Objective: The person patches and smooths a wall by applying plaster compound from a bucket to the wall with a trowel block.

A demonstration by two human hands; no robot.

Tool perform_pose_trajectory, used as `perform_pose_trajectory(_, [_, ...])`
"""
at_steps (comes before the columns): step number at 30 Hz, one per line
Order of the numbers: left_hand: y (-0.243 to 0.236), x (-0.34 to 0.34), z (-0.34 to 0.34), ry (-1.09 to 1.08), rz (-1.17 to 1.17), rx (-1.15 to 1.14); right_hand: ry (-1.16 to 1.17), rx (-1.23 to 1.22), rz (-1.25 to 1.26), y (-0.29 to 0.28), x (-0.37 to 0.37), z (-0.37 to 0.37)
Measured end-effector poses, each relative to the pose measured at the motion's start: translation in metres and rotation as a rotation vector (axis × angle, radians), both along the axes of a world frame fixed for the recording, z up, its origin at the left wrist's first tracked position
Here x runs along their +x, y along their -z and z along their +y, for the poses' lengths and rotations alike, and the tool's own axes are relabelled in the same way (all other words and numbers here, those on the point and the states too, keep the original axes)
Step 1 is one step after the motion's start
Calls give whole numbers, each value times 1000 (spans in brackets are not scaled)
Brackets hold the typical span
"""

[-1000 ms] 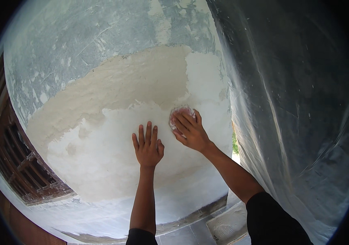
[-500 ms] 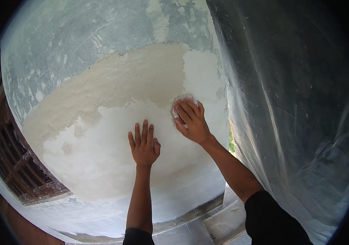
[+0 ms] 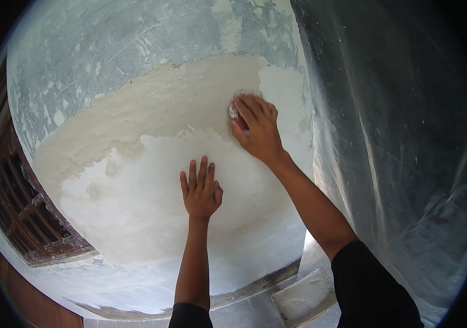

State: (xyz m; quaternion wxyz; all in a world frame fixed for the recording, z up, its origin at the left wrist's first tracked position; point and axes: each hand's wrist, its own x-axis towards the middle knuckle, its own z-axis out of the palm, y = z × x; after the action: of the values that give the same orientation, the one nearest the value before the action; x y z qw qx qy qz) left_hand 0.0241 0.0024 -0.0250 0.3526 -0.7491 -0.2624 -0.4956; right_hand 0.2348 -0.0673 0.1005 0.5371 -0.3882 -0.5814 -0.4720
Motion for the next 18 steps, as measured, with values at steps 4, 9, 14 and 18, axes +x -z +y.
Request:
perform_pose_trajectory(4, [-6,3,-4,18,-31,-7,-19,-245,-27,135,-19,-31])
perform_pose_trajectory(9, [-2,-1,-2,15,-23,-13,-101,11,-36,33,-21,-20])
perform_pose_trajectory(14, [-3,5,-4,21,-14,3,-24,129,-60,-54,-10,7])
perform_pose_trajectory(18, [-3,-1,-2,16,-21,-9,-3,-90,-38,58,-28,3])
